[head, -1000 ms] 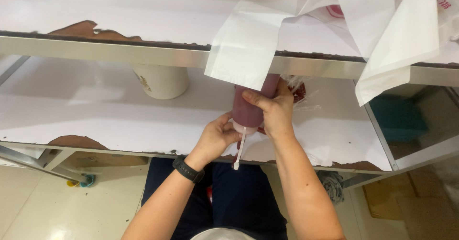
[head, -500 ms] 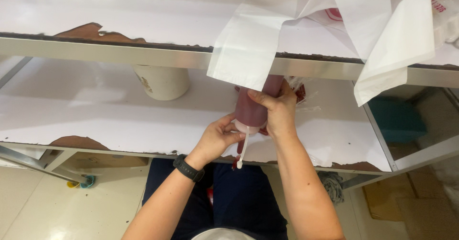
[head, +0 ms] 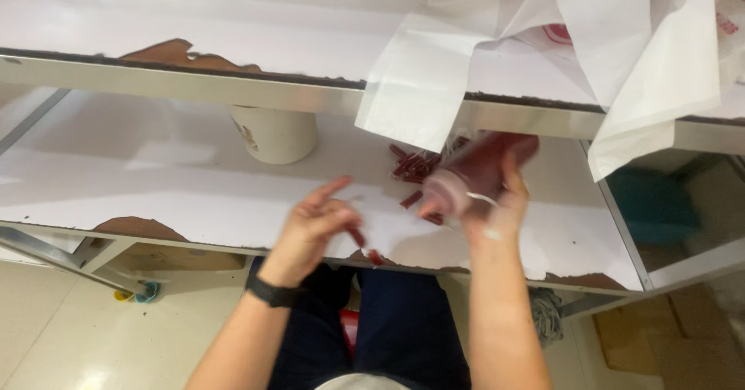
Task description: The person fills small clear plastic tubes with a red sauce using a squeeze bottle and then seals the top of each tube by hand.
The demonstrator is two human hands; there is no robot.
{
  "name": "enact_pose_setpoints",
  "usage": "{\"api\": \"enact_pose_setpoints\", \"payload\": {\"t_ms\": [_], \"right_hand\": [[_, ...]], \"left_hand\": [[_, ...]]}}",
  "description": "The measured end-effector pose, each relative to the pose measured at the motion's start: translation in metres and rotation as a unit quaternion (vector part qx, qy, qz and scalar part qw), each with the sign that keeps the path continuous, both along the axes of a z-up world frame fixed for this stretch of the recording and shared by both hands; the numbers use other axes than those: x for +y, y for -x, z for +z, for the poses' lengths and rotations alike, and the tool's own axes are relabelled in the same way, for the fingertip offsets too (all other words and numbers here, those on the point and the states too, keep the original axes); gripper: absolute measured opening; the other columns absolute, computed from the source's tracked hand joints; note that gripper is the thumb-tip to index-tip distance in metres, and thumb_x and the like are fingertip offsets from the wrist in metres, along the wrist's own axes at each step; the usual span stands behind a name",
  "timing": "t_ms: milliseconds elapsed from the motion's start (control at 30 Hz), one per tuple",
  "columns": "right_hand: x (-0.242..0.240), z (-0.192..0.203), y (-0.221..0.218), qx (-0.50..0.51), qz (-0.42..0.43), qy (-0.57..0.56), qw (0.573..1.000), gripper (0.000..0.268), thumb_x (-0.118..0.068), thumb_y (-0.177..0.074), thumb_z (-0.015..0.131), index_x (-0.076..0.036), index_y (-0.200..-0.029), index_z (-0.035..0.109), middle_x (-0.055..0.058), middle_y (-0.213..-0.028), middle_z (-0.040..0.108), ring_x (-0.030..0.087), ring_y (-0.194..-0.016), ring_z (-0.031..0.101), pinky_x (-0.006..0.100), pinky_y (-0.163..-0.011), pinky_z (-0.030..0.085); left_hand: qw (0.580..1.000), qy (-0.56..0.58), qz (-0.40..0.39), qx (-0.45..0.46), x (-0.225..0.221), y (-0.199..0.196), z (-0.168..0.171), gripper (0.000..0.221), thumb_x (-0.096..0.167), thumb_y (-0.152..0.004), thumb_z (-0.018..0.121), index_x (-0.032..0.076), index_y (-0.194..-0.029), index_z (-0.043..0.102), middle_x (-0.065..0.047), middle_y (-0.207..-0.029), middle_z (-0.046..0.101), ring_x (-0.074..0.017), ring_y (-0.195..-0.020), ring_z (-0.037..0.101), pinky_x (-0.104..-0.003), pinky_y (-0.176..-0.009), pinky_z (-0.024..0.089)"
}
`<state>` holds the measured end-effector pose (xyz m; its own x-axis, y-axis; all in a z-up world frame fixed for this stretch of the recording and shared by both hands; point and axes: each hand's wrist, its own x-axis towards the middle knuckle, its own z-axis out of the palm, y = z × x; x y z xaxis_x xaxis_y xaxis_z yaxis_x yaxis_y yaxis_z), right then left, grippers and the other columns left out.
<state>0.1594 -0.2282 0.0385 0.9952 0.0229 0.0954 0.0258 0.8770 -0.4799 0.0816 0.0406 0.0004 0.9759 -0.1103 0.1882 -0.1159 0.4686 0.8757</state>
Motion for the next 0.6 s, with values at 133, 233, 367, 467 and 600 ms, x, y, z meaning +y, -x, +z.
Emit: {"api": "enact_pose_setpoints", "payload": {"t_ms": [133,233,367,467,600], "right_hand": [[-0.046,-0.007,0.029,0.139,-0.072,-0.080,0.984,0.065,-0.041,-0.090,0.070,-0.015,-0.146,0.048,0.015,-0.130,0.064,0.032,-0.119,0.066,0.050,-0.100,0.055],[-0.085,-0.019,0.047,0.204,-0.160,-0.144,0.955,0.065,-0.043,-0.094,0.070,-0.016,-0.149,0.046,0.015,-0.136,0.062,0.030,-0.118,0.068,0.047,-0.098,0.056],[-0.140,-0.048,0.067,0.141,-0.197,-0.153,0.958,0.058,-0.047,-0.095,0.064,-0.017,-0.143,0.051,0.015,-0.136,0.063,0.033,-0.120,0.065,0.050,-0.102,0.057],[-0.170,-0.064,0.079,0.110,-0.226,-0.155,0.955,0.058,-0.049,-0.096,0.064,-0.013,-0.142,0.057,0.014,-0.136,0.063,0.035,-0.120,0.063,0.053,-0.104,0.055],[-0.199,-0.072,0.091,0.061,-0.243,-0.178,0.952,0.059,-0.050,-0.101,0.068,-0.011,-0.144,0.056,0.014,-0.138,0.061,0.037,-0.123,0.060,0.052,-0.109,0.056]], "left_hand": [[0.979,-0.061,0.196,0.004,0.084,0.005,0.018,0.060,0.004,-0.090,0.069,-0.002,-0.147,0.051,-0.011,-0.097,0.076,-0.0165,-0.089,0.074,-0.037,-0.091,0.057],[0.956,-0.136,0.260,-0.018,0.127,-0.003,0.023,0.057,0.003,-0.091,0.067,-0.003,-0.146,0.054,-0.012,-0.101,0.075,-0.0214,-0.073,0.069,-0.038,-0.075,0.055],[0.837,-0.420,0.344,-0.074,0.129,-0.027,-0.007,0.052,0.006,-0.091,0.071,0.000,-0.142,0.061,-0.020,-0.117,0.070,-0.0317,-0.099,0.065,-0.042,-0.086,0.050],[0.677,-0.563,0.401,-0.254,0.074,-0.049,-0.033,0.055,0.011,-0.082,0.077,0.002,-0.134,0.061,-0.023,-0.133,0.064,-0.0425,-0.123,0.058,-0.047,-0.104,0.048],[0.755,-0.526,0.177,-0.349,-0.079,-0.060,-0.069,0.030,0.004,-0.086,0.069,0.003,-0.116,0.071,-0.015,-0.122,0.070,-0.0363,-0.115,0.063,-0.045,-0.100,0.051]]}}
